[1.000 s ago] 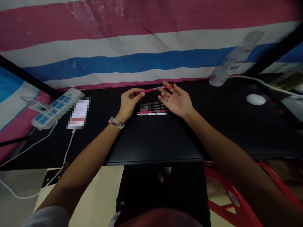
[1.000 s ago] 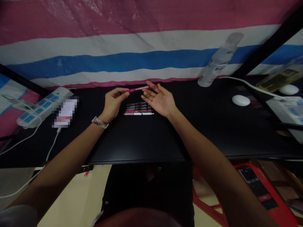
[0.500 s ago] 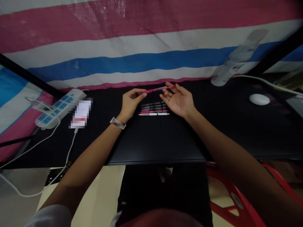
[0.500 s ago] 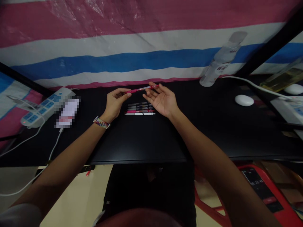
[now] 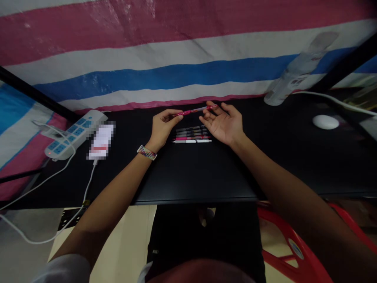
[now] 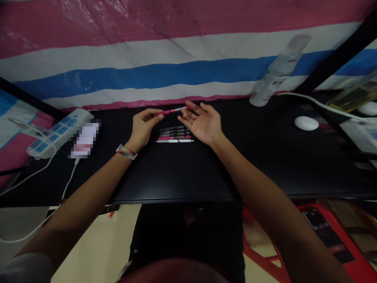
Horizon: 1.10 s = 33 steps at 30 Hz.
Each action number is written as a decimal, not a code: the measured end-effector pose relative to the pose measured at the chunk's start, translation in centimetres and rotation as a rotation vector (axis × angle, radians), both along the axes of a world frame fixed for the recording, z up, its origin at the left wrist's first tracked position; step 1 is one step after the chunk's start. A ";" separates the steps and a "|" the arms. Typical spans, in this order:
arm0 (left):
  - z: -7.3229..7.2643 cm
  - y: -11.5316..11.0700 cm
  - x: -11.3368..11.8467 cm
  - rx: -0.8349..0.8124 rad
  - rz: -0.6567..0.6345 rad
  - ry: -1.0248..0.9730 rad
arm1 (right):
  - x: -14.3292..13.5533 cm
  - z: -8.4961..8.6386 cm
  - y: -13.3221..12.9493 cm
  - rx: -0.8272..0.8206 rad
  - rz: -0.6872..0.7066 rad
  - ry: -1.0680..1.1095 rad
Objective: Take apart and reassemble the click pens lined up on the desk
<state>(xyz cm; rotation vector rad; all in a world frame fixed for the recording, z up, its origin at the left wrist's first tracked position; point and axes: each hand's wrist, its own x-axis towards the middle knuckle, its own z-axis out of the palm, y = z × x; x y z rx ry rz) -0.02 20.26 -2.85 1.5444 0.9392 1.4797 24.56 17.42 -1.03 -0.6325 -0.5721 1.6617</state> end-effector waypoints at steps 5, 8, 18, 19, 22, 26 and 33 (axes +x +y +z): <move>0.0 0.0 0.0 -0.020 0.006 0.028 | 0.0 0.1 0.0 -0.020 -0.011 -0.021; -0.1 0.1 -0.1 -0.019 0.011 0.024 | 0.1 0.1 0.1 0.013 0.023 -0.010; 0.0 0.1 0.0 0.005 0.008 -0.017 | -0.1 0.1 0.1 -0.034 -0.012 -0.004; 0.0 0.1 0.0 0.002 0.010 -0.016 | -0.1 0.1 0.1 -0.032 -0.011 -0.005; 0.1 0.1 0.0 -0.010 0.021 -0.004 | 0.0 0.2 0.1 -0.011 0.003 -0.028; 0.0 0.2 -0.3 0.015 0.029 0.020 | 0.2 -0.3 0.3 0.095 0.005 -0.205; 0.2 0.2 -1.0 0.094 0.009 0.205 | 0.7 -2.8 1.7 0.398 -0.306 -0.803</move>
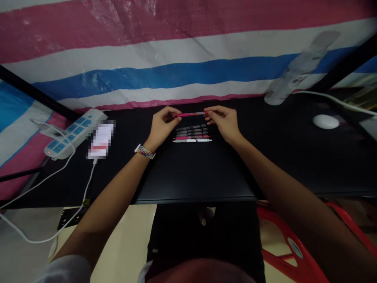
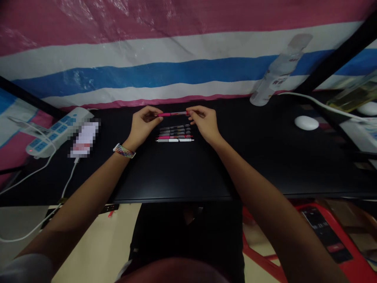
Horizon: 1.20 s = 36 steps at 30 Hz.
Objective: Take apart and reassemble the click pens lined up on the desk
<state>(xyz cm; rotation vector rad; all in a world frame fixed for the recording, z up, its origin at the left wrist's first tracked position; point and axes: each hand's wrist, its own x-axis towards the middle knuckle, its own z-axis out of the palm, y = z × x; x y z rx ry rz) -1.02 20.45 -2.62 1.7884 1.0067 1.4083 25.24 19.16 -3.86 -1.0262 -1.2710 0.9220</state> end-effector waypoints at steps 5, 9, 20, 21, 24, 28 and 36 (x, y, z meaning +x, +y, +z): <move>0.0 -0.3 -0.1 -0.040 0.023 0.185 | 0.2 -0.1 -0.3 0.057 0.005 -0.269; -0.2 -0.3 -0.4 -0.008 0.060 0.340 | 0.4 0.2 -0.8 0.116 0.008 -0.506; -0.1 -0.5 -0.5 0.031 0.053 0.510 | 0.5 0.0 -0.7 0.191 0.031 -0.722; -0.1 -0.5 -0.5 0.032 0.060 0.519 | 0.5 0.0 -0.8 0.194 0.030 -0.728; -0.1 -0.6 -0.4 0.028 0.072 0.552 | 0.5 0.2 -0.9 0.196 0.032 -0.738; 0.0 -0.6 -0.4 0.030 0.084 0.598 | 0.5 0.3 -0.9 0.184 0.034 -0.754; 0.8 -1.0 -0.3 0.006 0.062 0.655 | 0.4 0.5 -1.2 0.205 0.029 -0.748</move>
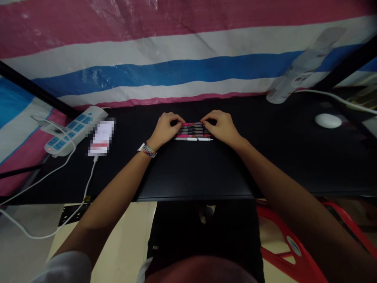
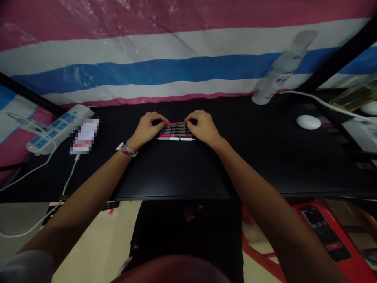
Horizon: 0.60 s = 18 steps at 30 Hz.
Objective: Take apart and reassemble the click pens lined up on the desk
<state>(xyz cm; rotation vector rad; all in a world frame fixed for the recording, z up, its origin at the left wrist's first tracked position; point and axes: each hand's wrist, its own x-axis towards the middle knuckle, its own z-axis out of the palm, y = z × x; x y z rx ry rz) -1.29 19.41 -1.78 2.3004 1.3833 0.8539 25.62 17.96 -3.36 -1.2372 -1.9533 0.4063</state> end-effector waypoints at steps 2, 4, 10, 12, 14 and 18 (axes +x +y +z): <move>0.2 -0.1 0.1 -0.008 0.002 0.018 | 0.0 0.1 -0.1 -0.017 -0.005 -0.010; 0.2 -0.2 0.1 -0.009 0.006 0.029 | 0.0 0.2 -0.1 -0.031 -0.008 -0.020; -0.5 0.1 0.2 0.014 0.007 -0.051 | 0.1 -0.1 0.0 -0.012 0.003 0.000; -0.8 0.2 0.3 0.011 0.004 -0.119 | -0.1 -0.3 -0.1 0.000 -0.025 0.036; -1.1 0.1 0.6 0.009 0.016 -0.202 | -0.5 -0.6 -0.2 0.013 -0.093 0.089; -1.4 -0.3 1.8 -0.055 0.054 -0.417 | -1.9 -1.3 -0.7 -0.012 -0.162 0.271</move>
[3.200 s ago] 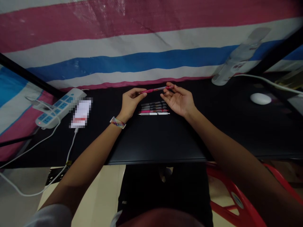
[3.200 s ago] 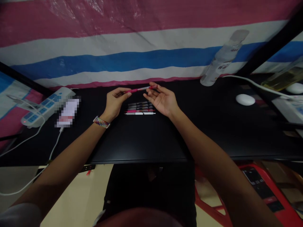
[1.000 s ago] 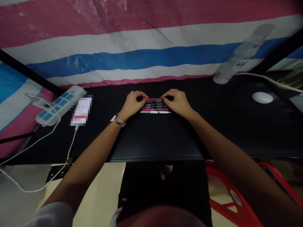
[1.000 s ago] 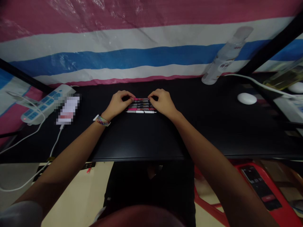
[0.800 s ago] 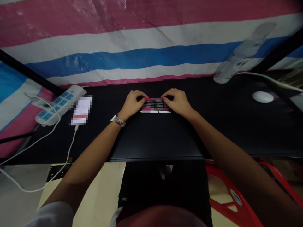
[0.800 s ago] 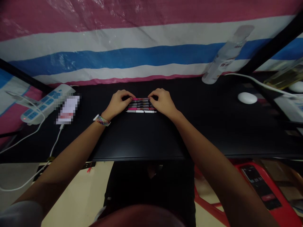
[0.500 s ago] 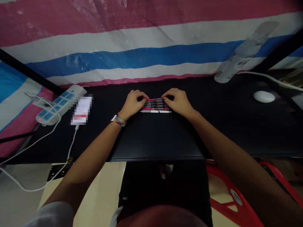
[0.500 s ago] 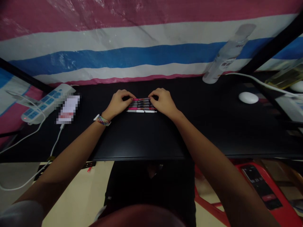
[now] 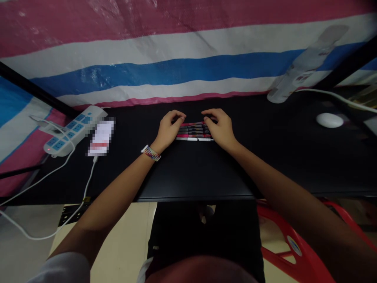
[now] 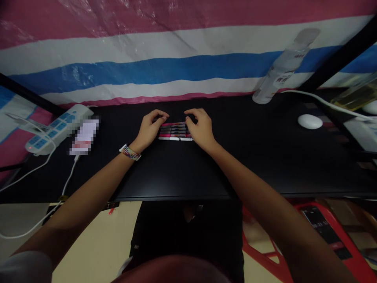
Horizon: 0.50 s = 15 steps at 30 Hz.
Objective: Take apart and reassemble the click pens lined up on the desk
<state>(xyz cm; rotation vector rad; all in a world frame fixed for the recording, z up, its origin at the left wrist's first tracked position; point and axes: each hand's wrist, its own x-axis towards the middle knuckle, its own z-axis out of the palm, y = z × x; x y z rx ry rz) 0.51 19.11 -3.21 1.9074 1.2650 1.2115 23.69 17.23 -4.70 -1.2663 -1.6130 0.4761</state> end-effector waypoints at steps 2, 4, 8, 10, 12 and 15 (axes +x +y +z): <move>0.1 -0.3 0.7 -0.048 0.007 -0.112 | -0.7 -0.3 -0.2 -0.027 0.018 0.089; 0.2 -0.5 1.3 -0.079 0.008 -0.186 | -1.2 -0.3 -0.3 -0.060 0.045 0.145; 0.4 -0.9 1.9 -0.117 -0.006 -0.245 | -1.6 0.0 -0.3 -0.132 0.083 0.212; 0.4 -1.1 2.0 -0.139 0.008 -0.277 | -1.6 0.2 -0.3 -0.136 0.082 0.222; 0.4 -1.2 2.1 -0.163 0.027 -0.303 | -1.6 0.3 -0.2 -0.134 0.078 0.206; 0.4 -1.4 2.3 -0.176 0.034 -0.298 | -1.7 0.2 -0.1 -0.127 0.077 0.187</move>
